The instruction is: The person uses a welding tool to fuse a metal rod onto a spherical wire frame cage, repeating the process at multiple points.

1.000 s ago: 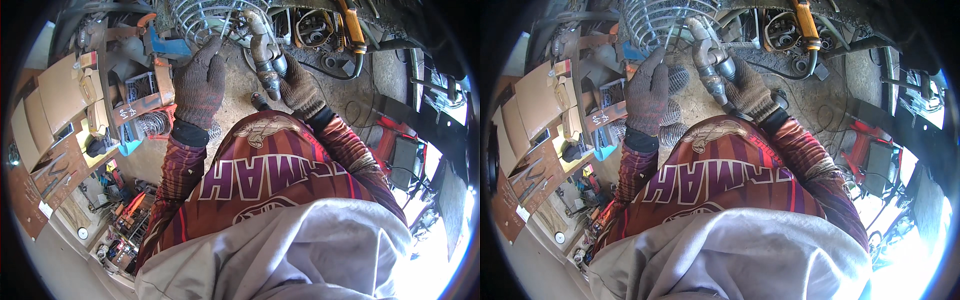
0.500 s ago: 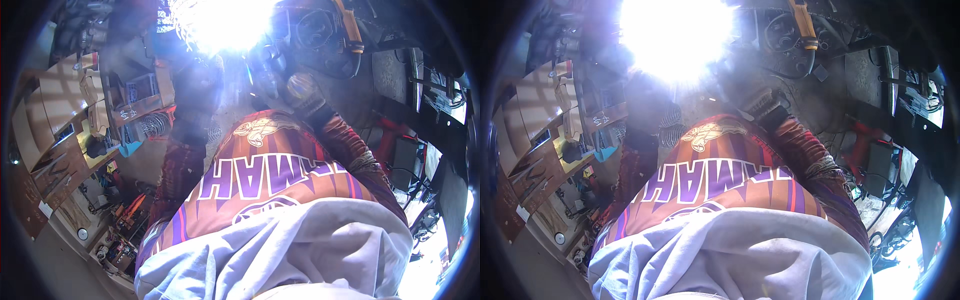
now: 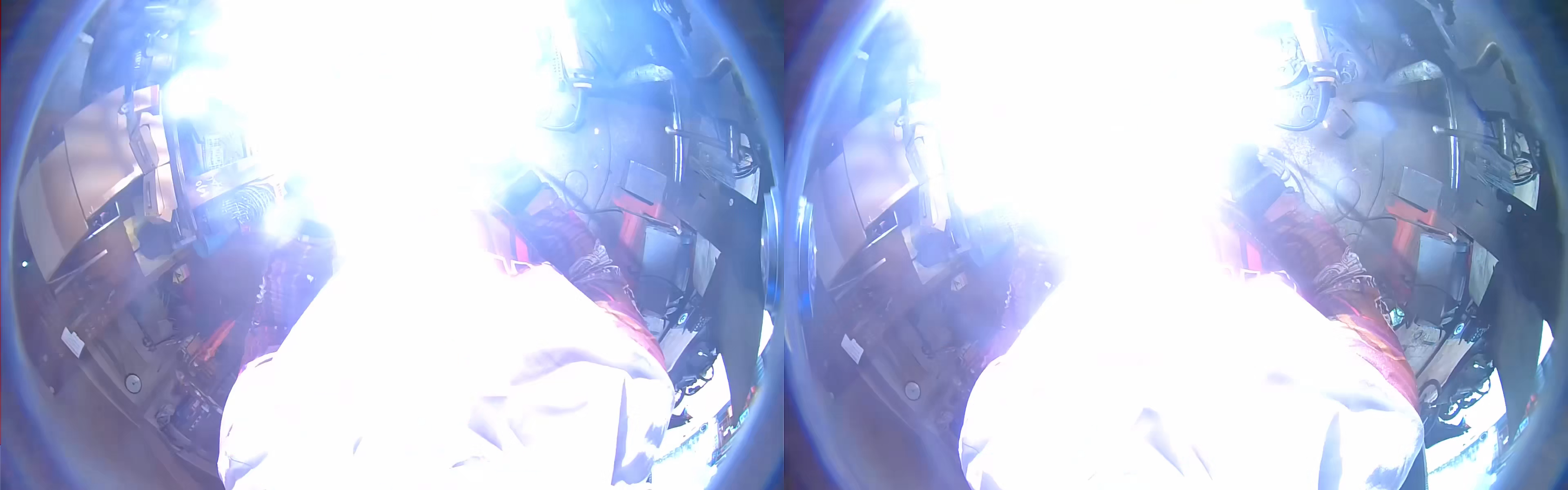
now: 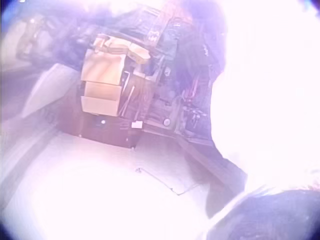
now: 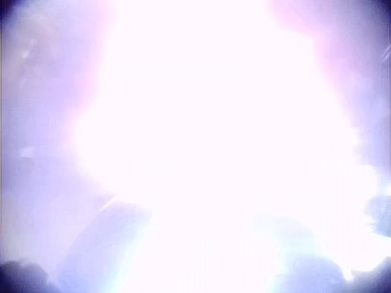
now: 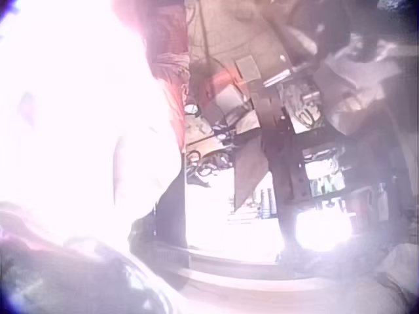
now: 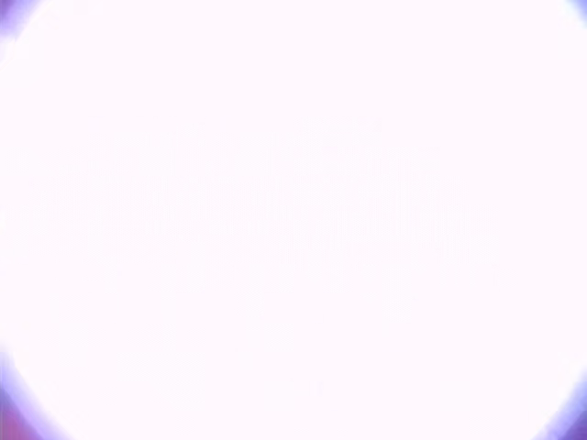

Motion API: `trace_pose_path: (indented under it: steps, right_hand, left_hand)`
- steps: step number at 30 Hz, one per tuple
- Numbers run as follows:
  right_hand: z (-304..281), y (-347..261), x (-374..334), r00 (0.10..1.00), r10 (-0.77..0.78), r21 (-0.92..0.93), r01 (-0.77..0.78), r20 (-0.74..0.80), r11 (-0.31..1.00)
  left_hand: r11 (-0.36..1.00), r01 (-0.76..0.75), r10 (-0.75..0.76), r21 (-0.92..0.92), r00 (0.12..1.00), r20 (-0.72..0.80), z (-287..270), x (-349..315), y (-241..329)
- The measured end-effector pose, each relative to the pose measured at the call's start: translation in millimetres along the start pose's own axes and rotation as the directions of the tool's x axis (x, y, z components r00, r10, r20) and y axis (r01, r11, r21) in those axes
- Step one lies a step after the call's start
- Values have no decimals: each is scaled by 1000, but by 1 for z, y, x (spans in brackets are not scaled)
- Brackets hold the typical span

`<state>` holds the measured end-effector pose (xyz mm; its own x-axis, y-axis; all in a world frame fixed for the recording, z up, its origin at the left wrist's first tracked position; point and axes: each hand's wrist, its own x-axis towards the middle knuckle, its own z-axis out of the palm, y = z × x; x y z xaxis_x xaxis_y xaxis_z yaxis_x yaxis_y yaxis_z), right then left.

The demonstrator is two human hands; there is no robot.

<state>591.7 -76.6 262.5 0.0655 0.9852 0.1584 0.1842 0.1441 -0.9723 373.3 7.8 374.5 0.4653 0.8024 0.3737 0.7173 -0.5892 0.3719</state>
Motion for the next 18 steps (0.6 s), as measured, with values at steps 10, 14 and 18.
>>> trace_pose_path:
  steps: [10, 14, 18]
  right_hand:
    - [2, -3, 4, 990, 73, 207, -98, 125, 973]
    - [13, 15, 6, 962, 197, 518, -268, 189, 813]
    - [8, 4, 3, 984, 113, 219, -141, 135, 966]
  left_hand:
    - [984, 125, -122, -125, 992, 32, 10, -1, -1]
    - [983, 79, -81, -167, 997, -5, 14, 0, -4]
    - [979, 105, -106, -174, 994, 4, 12, -3, -3]
